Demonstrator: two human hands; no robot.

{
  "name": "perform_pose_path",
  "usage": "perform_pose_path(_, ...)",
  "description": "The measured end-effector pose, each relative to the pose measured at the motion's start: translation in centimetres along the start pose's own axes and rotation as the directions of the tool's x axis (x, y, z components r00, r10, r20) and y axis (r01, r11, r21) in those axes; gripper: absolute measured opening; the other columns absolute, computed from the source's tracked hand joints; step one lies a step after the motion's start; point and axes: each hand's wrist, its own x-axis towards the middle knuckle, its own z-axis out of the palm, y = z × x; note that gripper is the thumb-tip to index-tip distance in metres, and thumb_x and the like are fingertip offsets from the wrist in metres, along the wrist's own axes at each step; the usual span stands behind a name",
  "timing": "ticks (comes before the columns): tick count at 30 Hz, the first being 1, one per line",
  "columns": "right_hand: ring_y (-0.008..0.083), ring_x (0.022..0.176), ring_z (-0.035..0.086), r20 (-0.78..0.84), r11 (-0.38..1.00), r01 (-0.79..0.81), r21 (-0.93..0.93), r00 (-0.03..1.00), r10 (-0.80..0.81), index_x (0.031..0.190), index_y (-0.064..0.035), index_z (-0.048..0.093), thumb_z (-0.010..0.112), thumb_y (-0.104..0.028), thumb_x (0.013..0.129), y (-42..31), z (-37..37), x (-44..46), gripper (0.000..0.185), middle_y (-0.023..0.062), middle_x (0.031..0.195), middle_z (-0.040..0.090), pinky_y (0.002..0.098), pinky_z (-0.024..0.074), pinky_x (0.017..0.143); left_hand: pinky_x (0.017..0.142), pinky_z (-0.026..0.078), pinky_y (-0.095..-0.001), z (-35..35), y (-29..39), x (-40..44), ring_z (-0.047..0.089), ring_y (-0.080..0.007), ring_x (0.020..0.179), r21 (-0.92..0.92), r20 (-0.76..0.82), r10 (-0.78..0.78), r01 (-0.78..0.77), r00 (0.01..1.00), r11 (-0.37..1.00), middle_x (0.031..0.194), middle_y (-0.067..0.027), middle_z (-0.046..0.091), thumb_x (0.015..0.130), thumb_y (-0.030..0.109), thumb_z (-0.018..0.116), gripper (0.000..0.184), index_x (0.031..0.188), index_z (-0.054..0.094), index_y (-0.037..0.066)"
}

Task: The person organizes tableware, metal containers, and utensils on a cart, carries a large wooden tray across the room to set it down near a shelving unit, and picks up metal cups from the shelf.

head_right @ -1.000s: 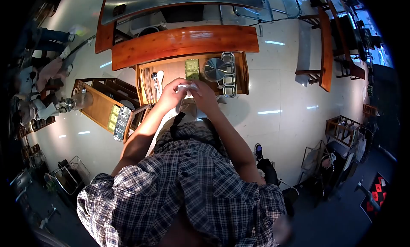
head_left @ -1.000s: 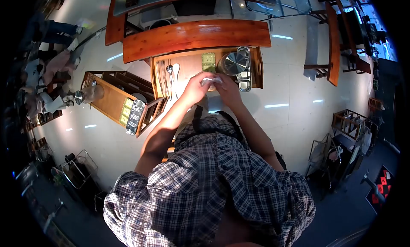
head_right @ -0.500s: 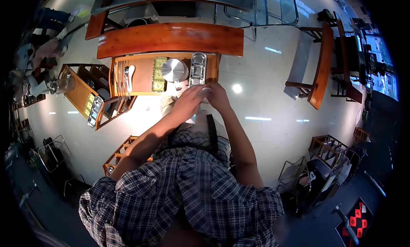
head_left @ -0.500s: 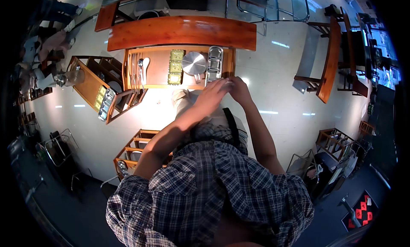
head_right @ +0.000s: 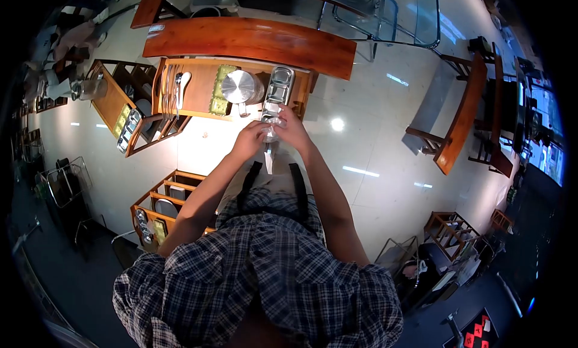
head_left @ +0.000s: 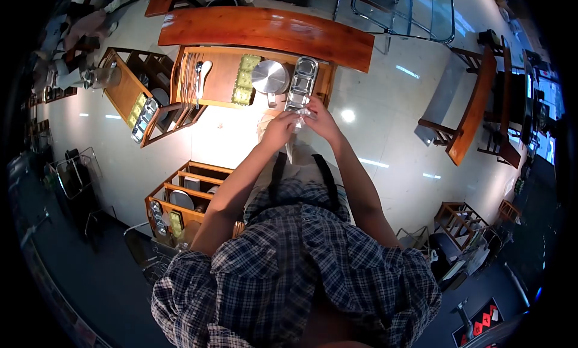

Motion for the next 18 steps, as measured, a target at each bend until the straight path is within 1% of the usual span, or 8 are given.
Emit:
perform_pose_path(1,0.0258,0.106,0.051,-0.054,0.973,0.024,-0.23,0.998,-0.038,0.128,-0.0024,0.036,0.065,-0.007,0.074,0.0,0.1,0.4,0.062,0.0165,0.118,0.048,0.0332,0.0414,0.09,0.066,0.049,-0.0308,-0.3,-0.3,-0.4,0.06,-0.0249,0.075,-0.017,-0.055,-0.012,0.011,0.998,1.0,0.094,-0.0118,0.059,0.075,-0.004,0.059,0.027,0.1,0.061,0.005)
perform_pose_path(2,0.0258,0.106,0.051,-0.042,0.974,0.024,-0.227,0.998,-0.035,0.128,-0.0024,0.036,0.065,-0.007,0.074,-0.8,0.6,0.6,0.062,0.0165,0.118,0.048,0.0332,0.0414,0.09,0.065,0.049,-0.0304,-0.7,-0.5,-0.8,0.06,-0.0247,0.076,-0.033,-0.112,-0.021,0.017,0.993,0.999,0.092,-0.0119,0.059,0.075,-0.005,0.059,0.026,0.099,0.061,0.004)
perform_pose_path(4,0.0356,0.111,0.047,-0.232,0.907,0.142,-0.396,0.94,-0.249,0.128,-0.0012,0.035,0.068,-0.018,0.072,-3.0,2.0,1.4,0.067,0.0207,0.118,0.048,0.0381,0.0397,0.093,0.063,0.049,-0.0298,-1.8,-0.5,-1.8,0.06,-0.0233,0.075,-0.03,-0.137,-0.037,0.033,0.99,0.999,0.094,-0.0117,0.059,0.076,-0.006,0.058,0.026,0.099,0.061,0.004)
perform_pose_path(6,0.0379,0.116,0.042,-0.212,0.888,0.159,-0.432,0.939,-0.271,0.13,-0.002,0.032,0.073,-0.023,0.068,-6.7,3.5,2.2,0.077,0.0223,0.125,0.042,0.0408,0.037,0.096,0.063,0.049,-0.0294,-2.7,-0.8,-2.9,0.06,-0.0219,0.077,-0.069,-0.223,-0.058,0.043,0.973,0.997,0.096,-0.0107,0.058,0.078,-0.007,0.056,0.024,0.098,0.061,0.003)
perform_pose_path(8,0.0389,0.121,0.037,-0.24,0.801,0.114,-0.588,0.921,-0.308,0.133,-0.0011,0.027,0.077,-0.025,0.063,-9.9,5.7,2.6,0.089,0.0244,0.132,0.033,0.0412,0.0344,0.099,0.062,0.048,-0.0277,-3.9,-1.6,-4.1,0.059,-0.0202,0.073,-0.029,-0.293,0.042,-0.053,0.955,0.998,0.095,-0.0105,0.057,0.078,-0.006,0.056,0.021,0.098,0.061,0.002)
perform_pose_path(11,0.0444,0.121,0.032,-0.26,0.752,0.086,-0.653,0.908,-0.329,0.134,-0.0005,0.023,0.079,-0.029,0.059,-9.7,8.4,5.2,0.098,0.0275,0.134,0.027,0.0435,0.0328,0.1,0.076,0.046,-0.0341,-7.0,-1.0,-4.2,0.057,-0.0292,0.084,-0.038,-0.568,-0.143,0.147,0.81,0.988,0.09,-0.015,0.057,0.075,-0.004,0.057,0.017,0.092,0.06,0.0)
perform_pose_path(16,0.0436,0.117,0.036,-0.37,0.688,-0.118,-0.716,0.9,-0.231,0.134,-0.0053,0.024,0.078,-0.021,0.061,-8.2,10.4,8.2,0.093,0.0267,0.132,0.027,0.0421,0.0393,0.094,0.078,0.045,-0.0339,-12.0,-5.2,-2.7,0.055,-0.0295,0.086,0.0,-0.622,-0.112,0.143,0.775,0.99,0.092,-0.0146,0.057,0.075,-0.004,0.057,0.019,0.094,0.059,0.0)
perform_pose_path(18,0.042,0.111,0.042,-0.389,0.682,-0.067,-0.728,0.86,-0.33,0.133,-0.0073,0.028,0.078,-0.02,0.059,-7.4,10.0,8.0,0.091,0.0259,0.129,0.03,0.0426,0.0431,0.089,0.078,0.045,-0.0335,-13.5,-5.9,-2.5,0.056,-0.0288,0.086,-0.03,-0.62,-0.139,0.154,0.773,0.988,0.092,-0.0142,0.057,0.075,-0.004,0.057,0.02,0.095,0.059,0.0)
